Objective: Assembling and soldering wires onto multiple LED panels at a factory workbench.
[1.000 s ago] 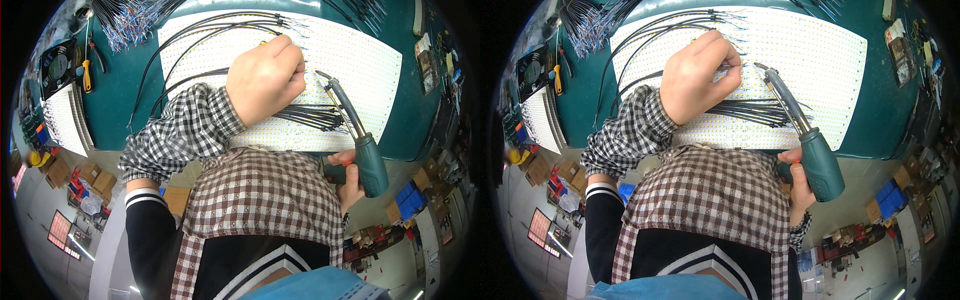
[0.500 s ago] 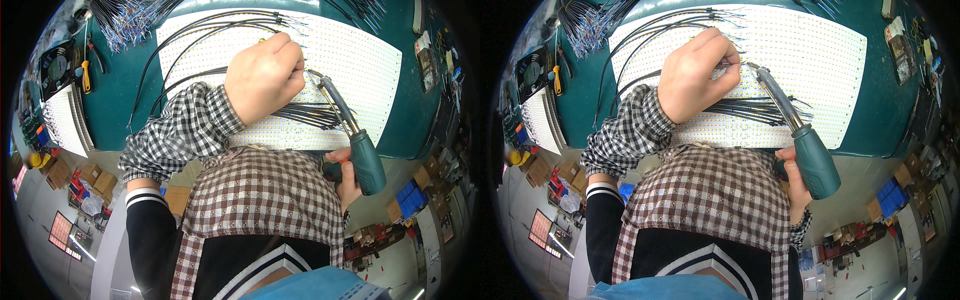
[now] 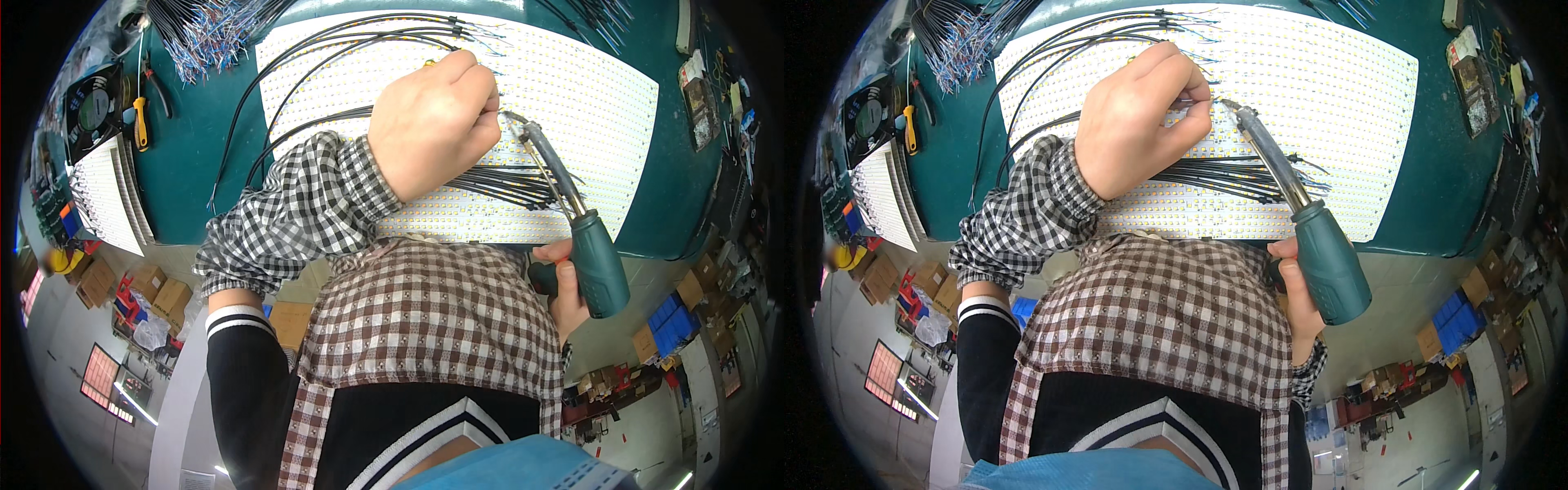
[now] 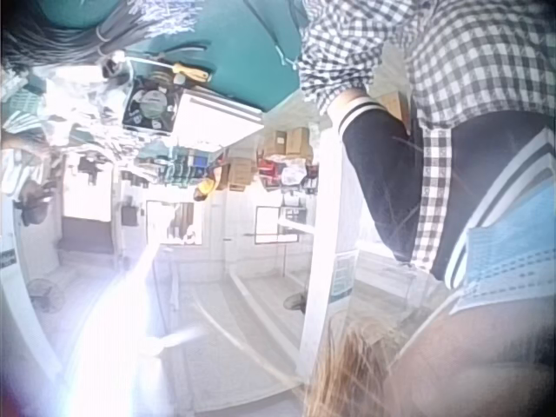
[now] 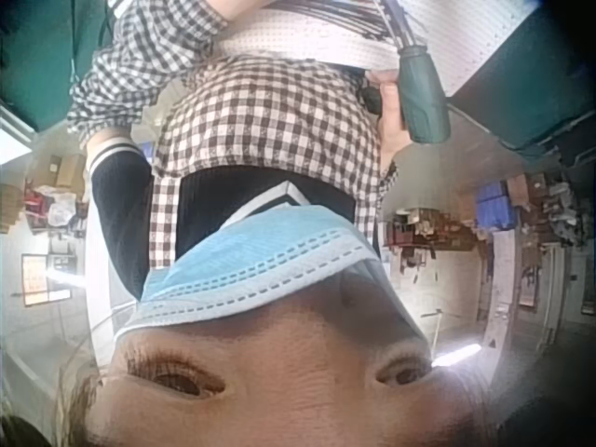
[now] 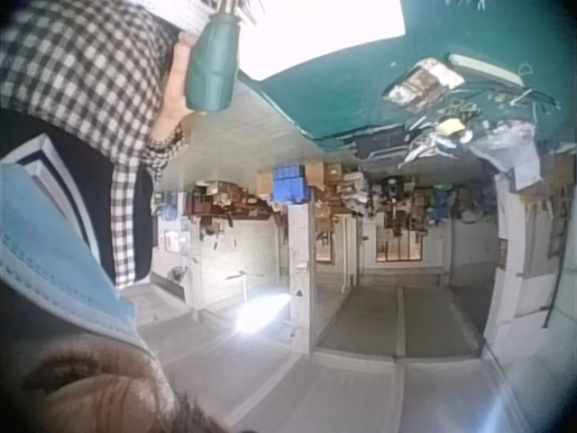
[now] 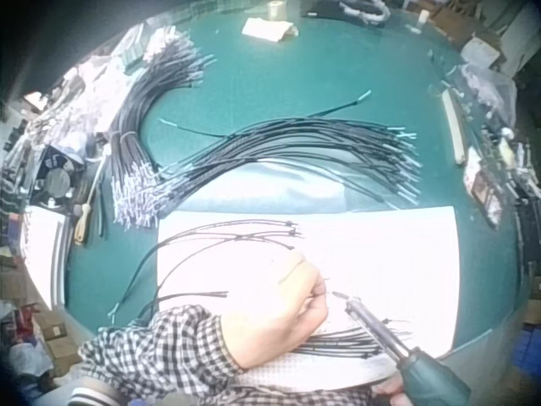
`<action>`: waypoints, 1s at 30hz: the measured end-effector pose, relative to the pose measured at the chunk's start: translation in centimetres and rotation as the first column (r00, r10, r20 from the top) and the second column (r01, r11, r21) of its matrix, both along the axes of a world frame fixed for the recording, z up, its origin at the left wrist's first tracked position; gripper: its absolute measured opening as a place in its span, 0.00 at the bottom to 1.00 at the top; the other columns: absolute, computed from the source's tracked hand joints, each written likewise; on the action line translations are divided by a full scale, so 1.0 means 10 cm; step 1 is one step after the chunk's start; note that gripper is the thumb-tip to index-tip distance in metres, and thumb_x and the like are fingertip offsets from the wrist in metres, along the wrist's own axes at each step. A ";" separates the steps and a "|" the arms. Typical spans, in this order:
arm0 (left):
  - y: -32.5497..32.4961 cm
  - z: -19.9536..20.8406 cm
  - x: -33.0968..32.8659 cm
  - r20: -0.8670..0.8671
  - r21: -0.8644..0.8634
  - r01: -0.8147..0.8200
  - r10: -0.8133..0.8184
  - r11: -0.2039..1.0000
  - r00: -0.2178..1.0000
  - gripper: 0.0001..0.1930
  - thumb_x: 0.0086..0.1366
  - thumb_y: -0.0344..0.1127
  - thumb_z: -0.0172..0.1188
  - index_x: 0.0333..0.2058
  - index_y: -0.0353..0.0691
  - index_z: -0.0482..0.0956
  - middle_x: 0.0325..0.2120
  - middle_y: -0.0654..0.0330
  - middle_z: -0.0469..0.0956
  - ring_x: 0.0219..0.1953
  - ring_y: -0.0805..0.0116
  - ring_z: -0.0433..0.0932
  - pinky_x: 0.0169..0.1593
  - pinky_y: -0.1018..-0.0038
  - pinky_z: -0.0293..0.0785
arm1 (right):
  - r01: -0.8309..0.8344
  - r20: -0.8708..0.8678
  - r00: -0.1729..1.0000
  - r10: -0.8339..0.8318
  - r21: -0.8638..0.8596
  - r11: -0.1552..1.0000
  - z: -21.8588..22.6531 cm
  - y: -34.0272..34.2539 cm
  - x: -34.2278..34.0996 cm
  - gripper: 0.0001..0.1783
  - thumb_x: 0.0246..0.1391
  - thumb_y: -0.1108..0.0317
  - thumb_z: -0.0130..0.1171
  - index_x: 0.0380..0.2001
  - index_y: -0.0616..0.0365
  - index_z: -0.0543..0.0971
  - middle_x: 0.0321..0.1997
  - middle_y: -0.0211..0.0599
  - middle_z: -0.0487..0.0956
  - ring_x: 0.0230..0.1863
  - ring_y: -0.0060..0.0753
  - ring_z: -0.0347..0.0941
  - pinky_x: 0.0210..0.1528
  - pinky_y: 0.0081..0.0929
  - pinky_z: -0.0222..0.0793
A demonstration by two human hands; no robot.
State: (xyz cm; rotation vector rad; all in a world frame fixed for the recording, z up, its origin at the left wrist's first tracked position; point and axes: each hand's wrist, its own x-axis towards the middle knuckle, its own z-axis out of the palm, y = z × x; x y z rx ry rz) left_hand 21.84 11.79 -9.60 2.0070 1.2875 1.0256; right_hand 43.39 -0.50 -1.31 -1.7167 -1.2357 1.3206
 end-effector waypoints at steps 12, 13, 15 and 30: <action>0.01 0.00 0.00 -0.008 0.000 -0.009 0.009 1.000 1.000 0.07 0.47 0.24 0.61 0.25 0.38 0.71 0.22 0.60 0.70 0.22 0.64 0.74 0.26 0.73 0.71 | 0.172 -0.117 0.981 -0.157 0.129 0.977 -0.08 0.01 -0.01 0.16 0.53 0.66 0.57 0.35 0.72 0.73 0.30 0.47 0.76 0.31 0.39 0.75 0.36 0.34 0.76; 0.00 0.00 0.00 -0.015 0.004 -0.018 0.018 1.000 1.000 0.07 0.47 0.24 0.61 0.25 0.38 0.71 0.22 0.60 0.70 0.22 0.64 0.74 0.26 0.73 0.71 | 0.167 -0.119 0.981 -0.152 0.128 0.977 -0.08 0.02 -0.01 0.16 0.53 0.66 0.57 0.35 0.72 0.73 0.30 0.47 0.76 0.31 0.39 0.75 0.36 0.34 0.76; -0.01 0.00 -0.01 -0.016 0.002 -0.019 0.019 1.000 1.000 0.07 0.47 0.24 0.61 0.25 0.38 0.71 0.22 0.60 0.70 0.22 0.64 0.74 0.26 0.73 0.71 | 0.197 -0.112 0.977 -0.183 0.141 0.970 -0.06 0.03 -0.03 0.16 0.53 0.65 0.57 0.35 0.72 0.72 0.30 0.48 0.75 0.31 0.39 0.75 0.35 0.33 0.76; -0.30 0.24 -0.07 -0.074 -0.195 0.200 -0.217 0.960 0.973 0.05 0.55 0.29 0.59 0.27 0.38 0.72 0.26 0.56 0.70 0.28 0.55 0.72 0.31 0.66 0.69 | 0.374 -0.236 0.925 -0.298 0.415 0.829 -0.17 -0.12 0.29 0.27 0.61 0.58 0.46 0.54 0.72 0.62 0.32 0.43 0.71 0.34 0.34 0.71 0.31 0.26 0.78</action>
